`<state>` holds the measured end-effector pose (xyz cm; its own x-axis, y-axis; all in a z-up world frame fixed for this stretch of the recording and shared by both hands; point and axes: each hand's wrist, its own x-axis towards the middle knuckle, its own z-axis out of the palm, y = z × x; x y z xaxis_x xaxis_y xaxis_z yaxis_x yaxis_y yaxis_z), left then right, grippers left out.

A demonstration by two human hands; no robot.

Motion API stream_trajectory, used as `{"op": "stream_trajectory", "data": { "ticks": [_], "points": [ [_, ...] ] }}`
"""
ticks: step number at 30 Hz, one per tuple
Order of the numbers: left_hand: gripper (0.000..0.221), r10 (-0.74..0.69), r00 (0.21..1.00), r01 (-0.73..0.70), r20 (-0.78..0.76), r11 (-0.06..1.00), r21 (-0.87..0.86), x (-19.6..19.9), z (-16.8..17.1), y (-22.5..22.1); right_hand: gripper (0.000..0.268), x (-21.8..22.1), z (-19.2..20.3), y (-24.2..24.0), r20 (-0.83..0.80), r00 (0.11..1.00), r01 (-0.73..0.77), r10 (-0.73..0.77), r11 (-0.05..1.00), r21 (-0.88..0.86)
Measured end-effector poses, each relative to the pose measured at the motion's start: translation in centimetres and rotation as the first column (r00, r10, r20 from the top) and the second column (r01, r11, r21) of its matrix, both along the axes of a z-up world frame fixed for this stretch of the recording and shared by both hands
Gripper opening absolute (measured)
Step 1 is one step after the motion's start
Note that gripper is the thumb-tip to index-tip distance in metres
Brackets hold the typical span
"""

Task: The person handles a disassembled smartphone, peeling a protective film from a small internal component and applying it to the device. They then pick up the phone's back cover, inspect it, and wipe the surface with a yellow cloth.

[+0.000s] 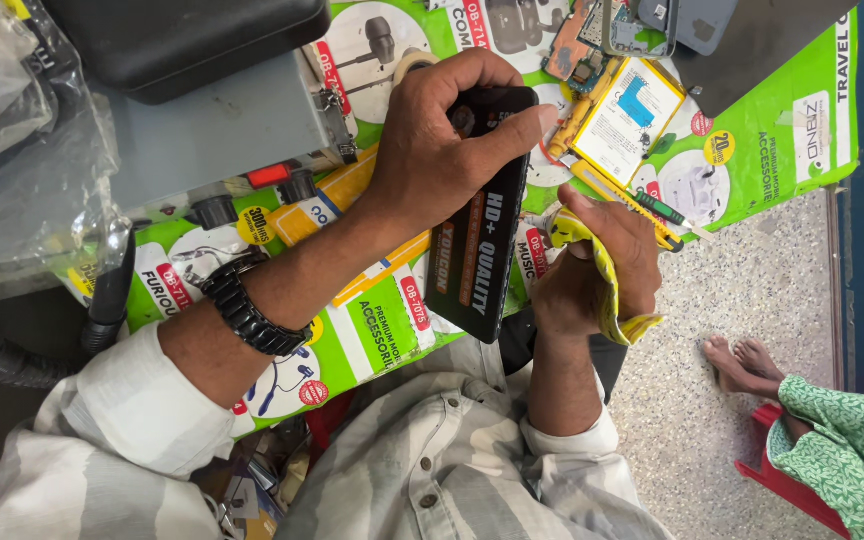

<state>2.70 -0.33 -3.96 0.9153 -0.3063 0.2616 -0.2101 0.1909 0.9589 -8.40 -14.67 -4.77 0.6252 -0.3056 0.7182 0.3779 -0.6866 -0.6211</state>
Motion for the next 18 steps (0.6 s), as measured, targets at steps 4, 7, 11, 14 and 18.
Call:
{"op": "stream_trajectory", "data": {
  "ticks": [4, 7, 11, 14, 18],
  "points": [
    [0.027, 0.004, 1.000, -0.004, 0.002, 1.000, 0.001, -0.07, -0.01, -0.01, 0.027, 0.36, -0.19, 0.19, 0.068, 0.998, -0.004, 0.002, 0.999, 0.034],
    [0.027, 0.003, 1.000, -0.003, -0.004, 1.000, 0.001, -0.07, -0.01, -0.05, 0.024, 0.41, -0.22, 0.21, 0.084, 0.996, 0.020, -0.020, 1.000, 0.010],
    [0.028, 0.007, 1.000, -0.007, -0.010, 1.000, 0.007, -0.08, 0.01, -0.08, 0.022, 0.36, -0.20, 0.23, 0.081, 0.996, 0.041, -0.039, 0.999, -0.025],
    [0.028, 0.010, 1.000, -0.010, -0.005, 1.000, 0.020, -0.05, 0.04, -0.07, 0.021, 0.35, -0.14, 0.22, 0.065, 0.998, 0.029, -0.028, 0.999, -0.015],
    [0.028, 0.026, 0.999, -0.028, 0.033, 0.999, 0.037, -0.04, 0.00, 0.03, 0.024, 0.59, -0.24, 0.17, 0.076, 0.997, -0.023, 0.018, 0.998, 0.062]
  ]
}}
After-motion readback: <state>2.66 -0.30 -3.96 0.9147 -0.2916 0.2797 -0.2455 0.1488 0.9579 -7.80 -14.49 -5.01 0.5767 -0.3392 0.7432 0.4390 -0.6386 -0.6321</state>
